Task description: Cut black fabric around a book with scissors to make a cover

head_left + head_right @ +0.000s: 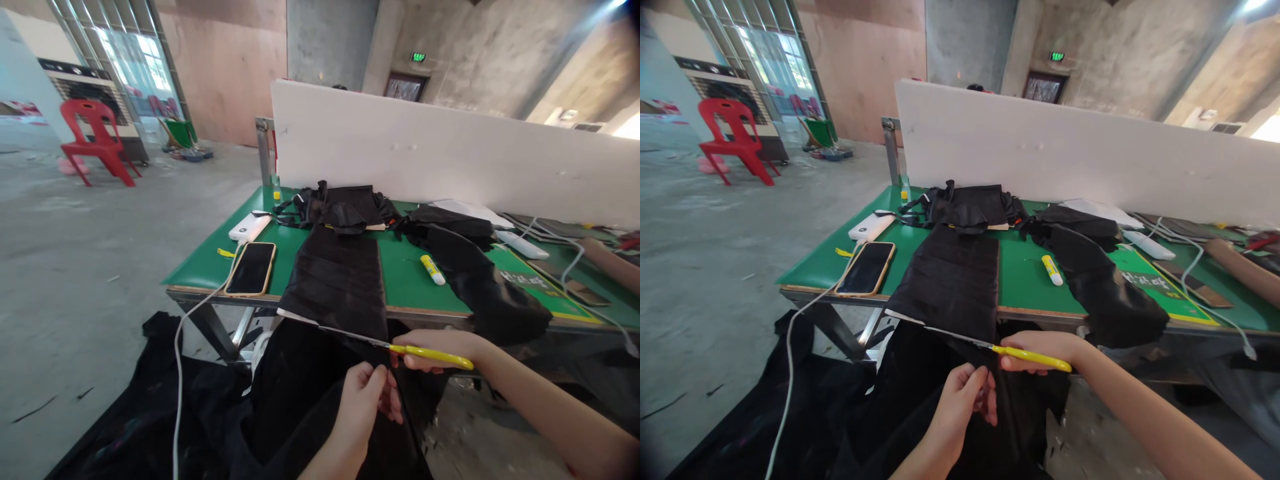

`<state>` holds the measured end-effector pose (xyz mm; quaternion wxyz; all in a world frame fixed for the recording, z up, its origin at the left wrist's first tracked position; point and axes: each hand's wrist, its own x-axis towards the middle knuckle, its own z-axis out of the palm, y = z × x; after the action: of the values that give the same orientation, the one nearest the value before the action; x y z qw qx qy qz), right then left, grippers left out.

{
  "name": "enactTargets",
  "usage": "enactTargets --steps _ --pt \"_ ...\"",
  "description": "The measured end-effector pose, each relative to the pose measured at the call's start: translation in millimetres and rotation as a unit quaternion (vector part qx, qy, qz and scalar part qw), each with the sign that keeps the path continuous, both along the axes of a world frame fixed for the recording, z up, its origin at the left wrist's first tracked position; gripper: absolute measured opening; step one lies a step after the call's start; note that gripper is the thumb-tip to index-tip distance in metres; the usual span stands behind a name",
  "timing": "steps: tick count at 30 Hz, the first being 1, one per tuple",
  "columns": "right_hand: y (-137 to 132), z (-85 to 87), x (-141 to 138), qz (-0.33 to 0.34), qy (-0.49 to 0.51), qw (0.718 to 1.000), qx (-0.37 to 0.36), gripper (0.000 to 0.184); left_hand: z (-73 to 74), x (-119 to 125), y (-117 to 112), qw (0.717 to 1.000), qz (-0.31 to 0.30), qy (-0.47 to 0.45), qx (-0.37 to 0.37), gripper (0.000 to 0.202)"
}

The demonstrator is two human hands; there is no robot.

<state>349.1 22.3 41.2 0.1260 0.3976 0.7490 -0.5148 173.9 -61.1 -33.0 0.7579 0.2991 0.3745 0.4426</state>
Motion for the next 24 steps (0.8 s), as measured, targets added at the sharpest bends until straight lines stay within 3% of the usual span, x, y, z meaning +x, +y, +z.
enactTargets --steps 9,16,18,22,24 --pt "-3 -2.3 -10 -0.089 -0.081 0.992 0.033 0.050 -2.0 0 -1 1.000 -0.003 -0.006 -0.007 0.040" --pt "-6 3.5 -8 -0.035 -0.063 0.989 0.127 0.046 -5.1 -1 -2 1.000 -0.002 -0.008 -0.011 0.045" --pt "-8 7.0 -6 -0.008 -0.029 0.994 0.103 0.048 -5.9 -2 -2 1.000 -0.004 -0.013 -0.010 0.045" --pt "-11 13.2 -2 0.030 -0.003 0.999 -0.038 0.059 -6.2 -3 -3 1.000 -0.001 -0.019 0.000 0.042" --pt "-11 14.7 -1 0.031 -0.002 0.998 -0.057 0.059 -5.6 -3 -3 1.000 -0.001 -0.020 -0.001 0.042"
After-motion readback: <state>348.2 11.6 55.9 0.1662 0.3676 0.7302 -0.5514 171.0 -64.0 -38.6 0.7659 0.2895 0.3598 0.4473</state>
